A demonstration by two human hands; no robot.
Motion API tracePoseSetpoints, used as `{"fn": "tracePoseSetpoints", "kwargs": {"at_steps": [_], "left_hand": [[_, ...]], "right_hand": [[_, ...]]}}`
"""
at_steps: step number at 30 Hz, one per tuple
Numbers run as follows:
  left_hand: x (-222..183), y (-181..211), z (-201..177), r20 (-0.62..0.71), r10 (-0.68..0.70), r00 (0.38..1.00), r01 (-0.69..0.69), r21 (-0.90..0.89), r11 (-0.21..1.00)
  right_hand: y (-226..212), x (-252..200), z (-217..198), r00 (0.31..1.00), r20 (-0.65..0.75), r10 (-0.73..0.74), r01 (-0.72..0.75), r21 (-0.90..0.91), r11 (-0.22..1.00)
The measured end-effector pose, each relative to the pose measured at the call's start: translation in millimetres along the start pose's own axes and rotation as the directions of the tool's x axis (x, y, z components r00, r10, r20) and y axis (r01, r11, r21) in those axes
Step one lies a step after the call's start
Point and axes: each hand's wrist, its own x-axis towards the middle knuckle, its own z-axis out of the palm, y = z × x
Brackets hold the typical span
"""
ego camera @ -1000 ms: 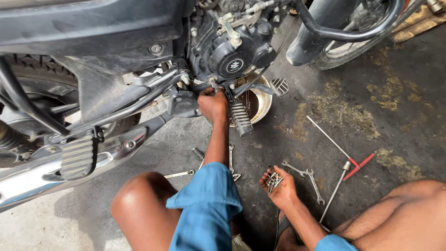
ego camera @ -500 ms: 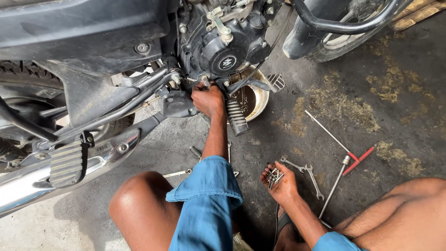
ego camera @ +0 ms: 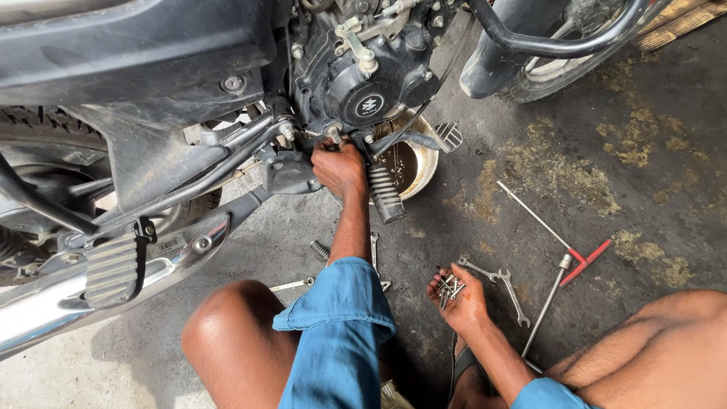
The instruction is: Repairing and maintenance of a motorcycle engine and components.
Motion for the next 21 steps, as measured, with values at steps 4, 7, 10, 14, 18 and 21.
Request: {"fn": "tracePoseSetpoints", "kwargs": {"at_steps": [4, 7, 10, 14, 18, 21], "left_hand": [[-1.4, 0.5, 1.2, -0.001, -0.036, 0.999, 0.036, 0.008, 0.999], [-2.6, 2.5, 0.0, -0.020, -0.022, 1.000, 0.022, 0.002, 1.000], [-5.0, 4.5, -3.9, 0.016, -0.051, 0.999, 0.051, 0.028, 0.998], [-2.3, 0.4, -2.2, 0.032, 0.003, 0.999, -0.004, 0.022, 1.000], [-0.5, -6.9, 5.4, -0.086, 0.127, 0.988, -0.127, -0.003, 0.992], [-1.3, -8.4, 6.2, -0.042, 0.067, 0.997, -0.071, -0.089, 0.993]], "right_hand": [[2.5, 0.1, -0.9, 1.000, 0.008, 0.017, -0.017, 0.023, 1.000], [2.5, 0.5, 0.9, 1.000, 0.003, 0.013, -0.013, 0.023, 1.000], [2.4, 0.3, 1.7, 1.000, 0.000, 0.017, -0.017, 0.024, 1.000], [3.2, -2.7, 5.5, 1.000, -0.015, -0.009, 0.009, -0.011, 1.000], [3.7, -2.6, 5.1, 0.999, -0.041, -0.021, 0.019, -0.039, 0.999], [4.8, 2.0, 1.5, 1.000, -0.023, -0.004, 0.003, -0.017, 1.000]]}}
